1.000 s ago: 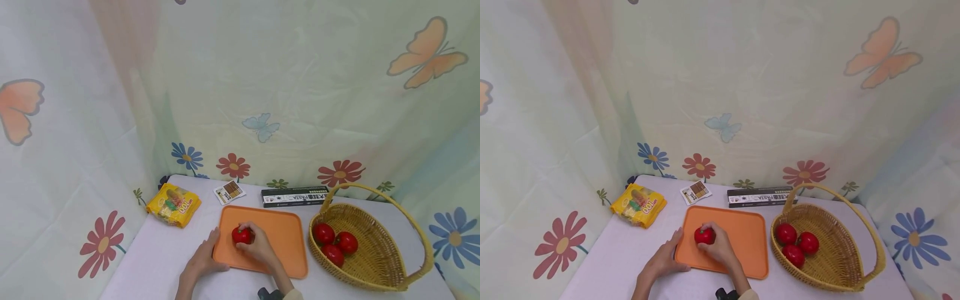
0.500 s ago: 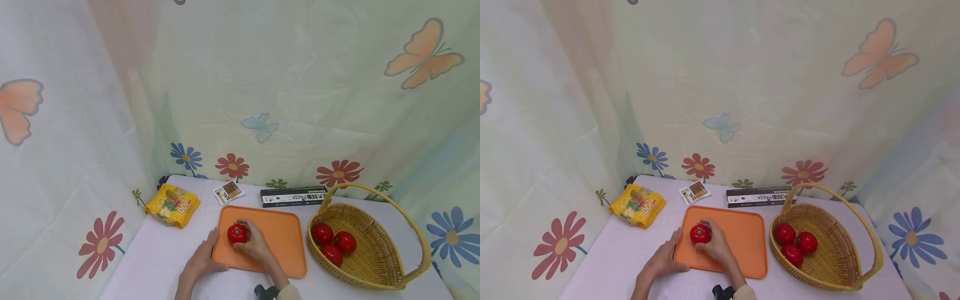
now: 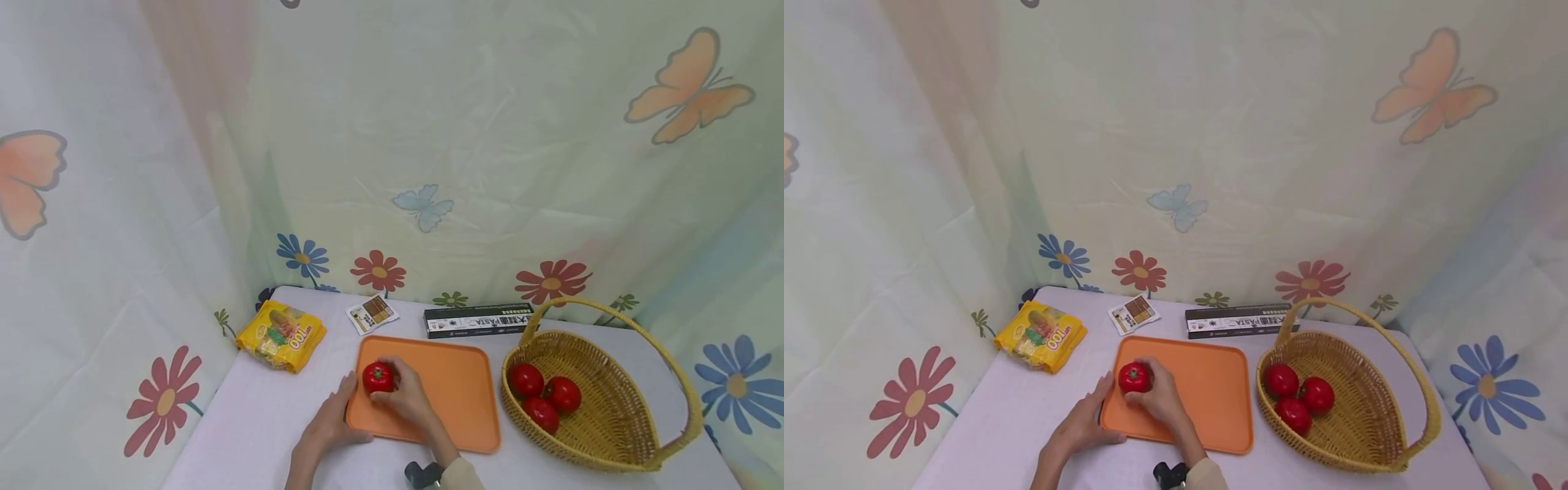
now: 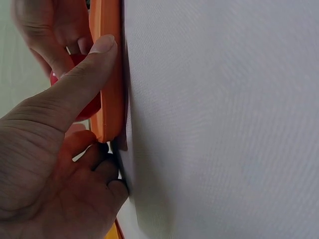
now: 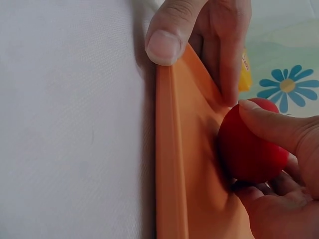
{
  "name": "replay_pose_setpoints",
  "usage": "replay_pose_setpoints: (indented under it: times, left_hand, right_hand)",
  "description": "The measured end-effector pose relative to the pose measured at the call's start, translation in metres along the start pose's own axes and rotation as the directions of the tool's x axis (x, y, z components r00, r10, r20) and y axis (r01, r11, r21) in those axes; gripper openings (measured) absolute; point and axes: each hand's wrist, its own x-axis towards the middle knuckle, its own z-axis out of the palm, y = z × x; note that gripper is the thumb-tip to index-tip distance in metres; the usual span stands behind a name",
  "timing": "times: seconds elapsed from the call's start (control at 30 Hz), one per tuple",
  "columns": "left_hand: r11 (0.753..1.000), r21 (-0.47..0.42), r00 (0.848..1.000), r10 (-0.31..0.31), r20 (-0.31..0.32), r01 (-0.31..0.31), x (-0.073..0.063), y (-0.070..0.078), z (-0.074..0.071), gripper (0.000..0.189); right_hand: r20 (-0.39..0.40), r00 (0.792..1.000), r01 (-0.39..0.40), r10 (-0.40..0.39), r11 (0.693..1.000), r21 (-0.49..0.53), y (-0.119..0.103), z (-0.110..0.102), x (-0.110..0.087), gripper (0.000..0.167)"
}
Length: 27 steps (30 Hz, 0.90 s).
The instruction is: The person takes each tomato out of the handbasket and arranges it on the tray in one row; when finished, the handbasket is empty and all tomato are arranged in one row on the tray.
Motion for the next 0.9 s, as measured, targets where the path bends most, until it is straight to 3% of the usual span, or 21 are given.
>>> replay_pose_setpoints:
  times: [0.43, 0.9]
  left_hand:
    - [1.0, -0.018, 1.0, -0.012, -0.001, 0.012, 0.0, 0.0, 0.0, 0.123]
    - [1.0, -0.017, 1.0, -0.014, 0.002, 0.014, 0.0, 0.002, 0.0, 0.123]
  right_hand:
    - [-0.015, 1.0, 0.027, -0.027, 0.999, 0.039, 0.002, 0.01, 0.01, 0.068]
    - [0.016, 0.999, -0.031, 0.03, 0.999, 0.044, 0.002, 0.005, 0.012, 0.07]
